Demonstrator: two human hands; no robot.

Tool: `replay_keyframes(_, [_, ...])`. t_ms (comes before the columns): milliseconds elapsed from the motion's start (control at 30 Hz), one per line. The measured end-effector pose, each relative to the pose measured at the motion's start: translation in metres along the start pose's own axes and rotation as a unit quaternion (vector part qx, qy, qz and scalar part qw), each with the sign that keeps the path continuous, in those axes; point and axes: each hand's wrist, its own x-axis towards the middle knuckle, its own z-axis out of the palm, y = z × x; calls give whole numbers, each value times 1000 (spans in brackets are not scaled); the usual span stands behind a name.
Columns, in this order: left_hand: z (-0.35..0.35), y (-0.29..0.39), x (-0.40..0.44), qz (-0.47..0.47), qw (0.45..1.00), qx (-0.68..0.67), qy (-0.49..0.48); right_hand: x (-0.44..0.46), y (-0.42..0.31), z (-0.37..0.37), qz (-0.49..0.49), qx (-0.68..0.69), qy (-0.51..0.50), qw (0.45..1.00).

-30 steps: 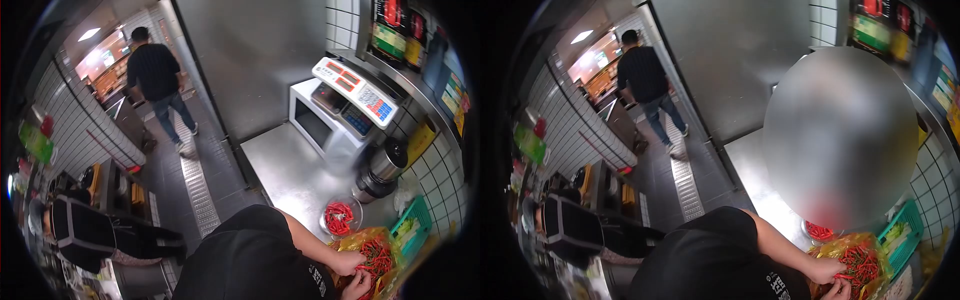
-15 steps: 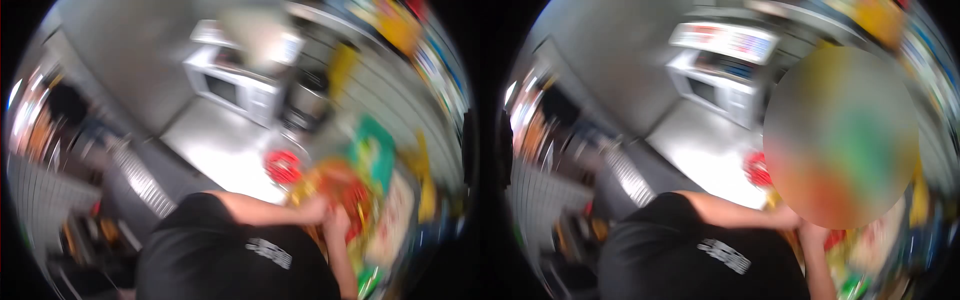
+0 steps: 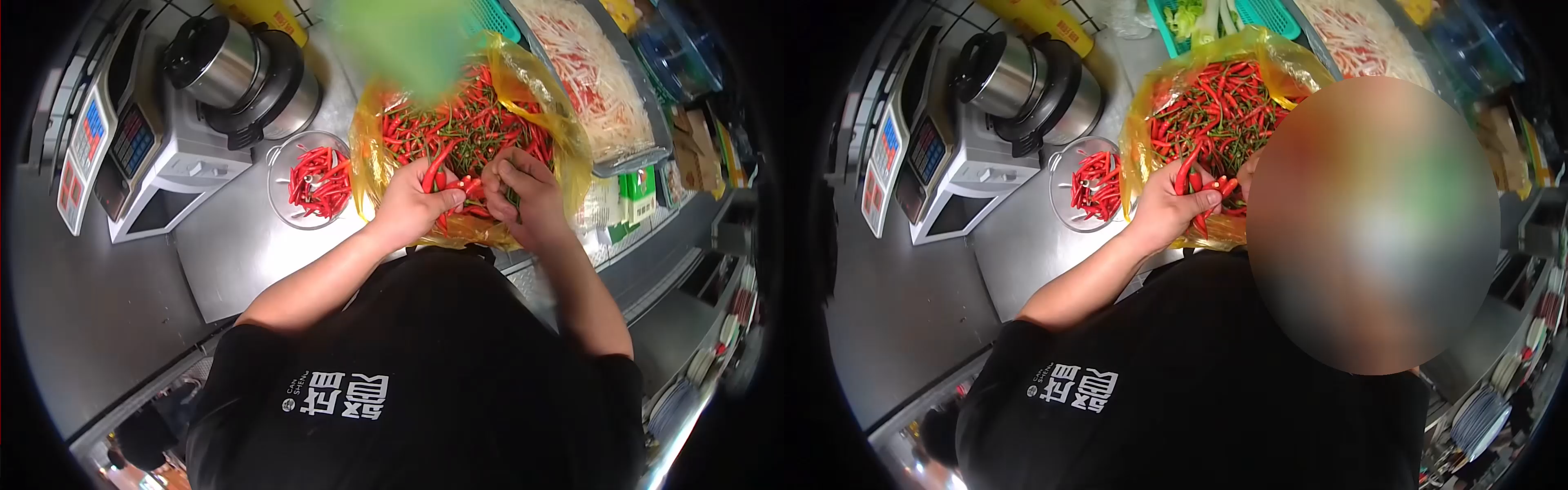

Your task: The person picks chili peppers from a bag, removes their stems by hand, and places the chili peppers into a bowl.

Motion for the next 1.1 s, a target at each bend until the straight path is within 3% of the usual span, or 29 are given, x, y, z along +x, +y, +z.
replay_keyframes(133, [-4,3,1,-15,999,27,-31,10,1,4,13,-124,25,992])
replay_keyframes(167, [-5,5,0,-41,997,56,-35,15,3,10,-105,-313,17,944])
replay_keyframes(200, [-7,7,-1,-66,993,86,-39,18,5,17,-216,-487,6,846])
replay_keyframes(233, [-8,13,-1,-83,991,92,-59,14,-8,31,-92,-523,-12,847])
replay_keyframes(267, [-10,12,-1,-85,990,92,-60,16,-5,33,-91,-522,-10,848])
replay_keyframes(333, [-17,9,-2,8,993,80,-85,21,1,36,-108,-530,-39,840])
replay_keyframes(400, [-27,8,-5,-1,993,88,-82,24,8,42,-93,-510,-36,855])
replay_keyframes(467, [-34,23,-13,-77,991,58,-88,28,16,47,-108,-427,-16,898])
replay_keyframes(533, [-49,27,-18,-51,981,164,-85,32,20,59,-86,-403,-22,911])
replay_keyframes(600, [-59,32,-28,-55,985,152,-59,36,26,69,-139,-560,-26,816])
replay_keyframes(633, [-67,31,-32,-55,986,148,-49,40,31,76,-229,-606,-49,760])
replay_keyframes(667, [-73,29,-36,-75,986,149,-29,46,36,83,-227,-608,-57,759])
replay_keyframes(733, [-84,25,-46,-97,985,142,-7,55,46,93,-349,-641,-57,681])
replay_keyframes(767, [-91,24,-52,-98,986,136,4,57,50,96,-347,-642,-62,680])
replay_keyframes(833, [-109,18,-63,-97,993,64,34,58,57,101,-195,-505,30,840])
replay_keyframes(867, [-119,16,-68,-97,993,59,36,61,55,98,-192,-508,27,839])
replay_keyframes(900, [-130,17,-72,-101,993,9,61,64,51,93,-55,-277,17,959])
replay_keyframes(933, [-138,19,-75,-107,990,-39,85,66,51,92,88,-19,8,996])
replay_keyframes(967, [-143,13,-77,-69,989,-66,110,67,58,97,113,32,14,993])
replay_keyframes(1100, [-159,6,-77,-54,992,-69,91,79,64,123,112,-22,-14,993])
